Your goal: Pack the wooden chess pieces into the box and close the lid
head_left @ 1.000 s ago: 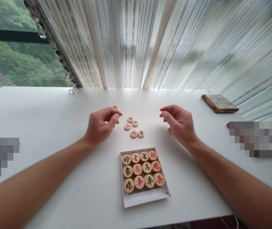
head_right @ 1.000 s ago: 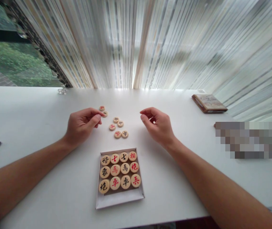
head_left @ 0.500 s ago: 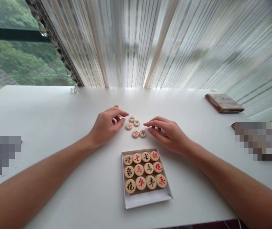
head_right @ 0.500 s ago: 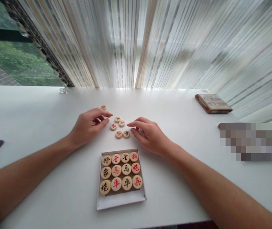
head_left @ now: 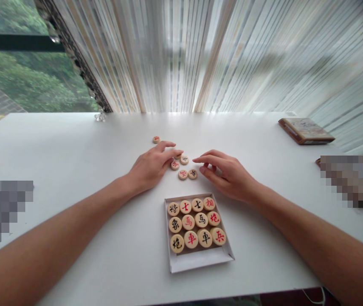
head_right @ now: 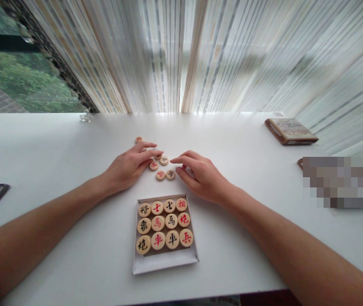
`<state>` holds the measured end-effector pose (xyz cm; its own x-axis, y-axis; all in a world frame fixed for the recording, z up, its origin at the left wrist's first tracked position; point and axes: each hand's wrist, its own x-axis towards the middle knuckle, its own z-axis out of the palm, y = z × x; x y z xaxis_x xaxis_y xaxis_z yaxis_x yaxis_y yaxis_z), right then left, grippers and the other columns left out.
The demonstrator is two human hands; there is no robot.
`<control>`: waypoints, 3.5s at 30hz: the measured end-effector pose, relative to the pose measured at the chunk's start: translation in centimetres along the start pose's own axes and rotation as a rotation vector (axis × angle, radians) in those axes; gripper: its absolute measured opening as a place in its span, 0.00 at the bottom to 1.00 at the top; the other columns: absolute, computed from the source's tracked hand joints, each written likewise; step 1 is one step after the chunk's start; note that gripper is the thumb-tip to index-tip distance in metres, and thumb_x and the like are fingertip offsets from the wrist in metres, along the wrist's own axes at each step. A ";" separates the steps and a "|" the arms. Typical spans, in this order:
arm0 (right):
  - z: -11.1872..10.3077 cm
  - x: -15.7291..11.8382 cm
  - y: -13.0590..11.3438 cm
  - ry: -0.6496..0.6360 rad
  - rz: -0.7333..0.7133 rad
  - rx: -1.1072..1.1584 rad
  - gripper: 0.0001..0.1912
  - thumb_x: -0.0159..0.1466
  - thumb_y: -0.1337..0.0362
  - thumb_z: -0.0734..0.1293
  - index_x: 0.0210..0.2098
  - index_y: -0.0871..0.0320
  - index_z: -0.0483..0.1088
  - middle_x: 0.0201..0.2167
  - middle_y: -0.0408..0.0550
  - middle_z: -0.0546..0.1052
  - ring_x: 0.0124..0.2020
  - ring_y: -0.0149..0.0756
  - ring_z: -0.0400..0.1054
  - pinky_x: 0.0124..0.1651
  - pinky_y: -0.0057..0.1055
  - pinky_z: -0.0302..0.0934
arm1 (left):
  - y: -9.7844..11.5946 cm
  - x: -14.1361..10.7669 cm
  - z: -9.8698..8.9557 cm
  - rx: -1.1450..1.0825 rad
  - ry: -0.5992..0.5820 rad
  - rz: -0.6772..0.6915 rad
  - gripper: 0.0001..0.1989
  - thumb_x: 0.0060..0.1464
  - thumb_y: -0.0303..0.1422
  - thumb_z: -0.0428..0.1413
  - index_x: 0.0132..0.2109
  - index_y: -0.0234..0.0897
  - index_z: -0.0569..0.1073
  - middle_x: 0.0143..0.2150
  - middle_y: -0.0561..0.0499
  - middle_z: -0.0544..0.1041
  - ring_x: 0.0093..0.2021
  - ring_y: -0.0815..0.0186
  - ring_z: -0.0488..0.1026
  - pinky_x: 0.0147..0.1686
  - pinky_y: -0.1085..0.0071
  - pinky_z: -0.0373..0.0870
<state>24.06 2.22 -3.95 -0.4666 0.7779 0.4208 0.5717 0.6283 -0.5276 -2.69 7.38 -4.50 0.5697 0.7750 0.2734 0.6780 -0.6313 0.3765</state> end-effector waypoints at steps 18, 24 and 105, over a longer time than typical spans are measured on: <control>0.0 -0.1 0.1 0.022 -0.005 0.015 0.12 0.74 0.67 0.66 0.54 0.58 0.78 0.46 0.55 0.80 0.36 0.37 0.76 0.40 0.34 0.70 | 0.3 -0.1 -0.3 -0.105 0.154 -0.075 0.13 0.68 0.29 0.57 0.57 0.32 0.79 0.51 0.42 0.74 0.46 0.60 0.76 0.55 0.59 0.76; 0.0 -0.1 0.0 0.032 -0.002 0.004 0.12 0.74 0.66 0.66 0.53 0.60 0.79 0.45 0.54 0.81 0.34 0.35 0.75 0.39 0.33 0.70 | -0.1 -0.1 -0.8 -0.329 0.239 -0.114 0.14 0.65 0.40 0.64 0.49 0.33 0.80 0.36 0.51 0.76 0.33 0.66 0.71 0.39 0.67 0.71; 0.1 0.2 -4.4 0.078 0.487 0.946 0.19 0.53 0.52 0.86 0.35 0.57 0.84 0.31 0.48 0.84 0.27 0.32 0.73 0.29 0.30 0.69 | 6.3 -2.2 -0.6 -1.409 -0.051 -0.332 0.22 0.55 0.34 0.74 0.55 0.32 0.83 0.41 0.43 0.89 0.43 0.55 0.89 0.46 0.62 0.90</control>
<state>21.36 -0.37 -1.63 -0.2651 0.9635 0.0385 -0.0868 0.0159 -0.9961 0.04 1.66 -2.16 0.5159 0.8565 -0.0178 -0.2151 0.1496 0.9651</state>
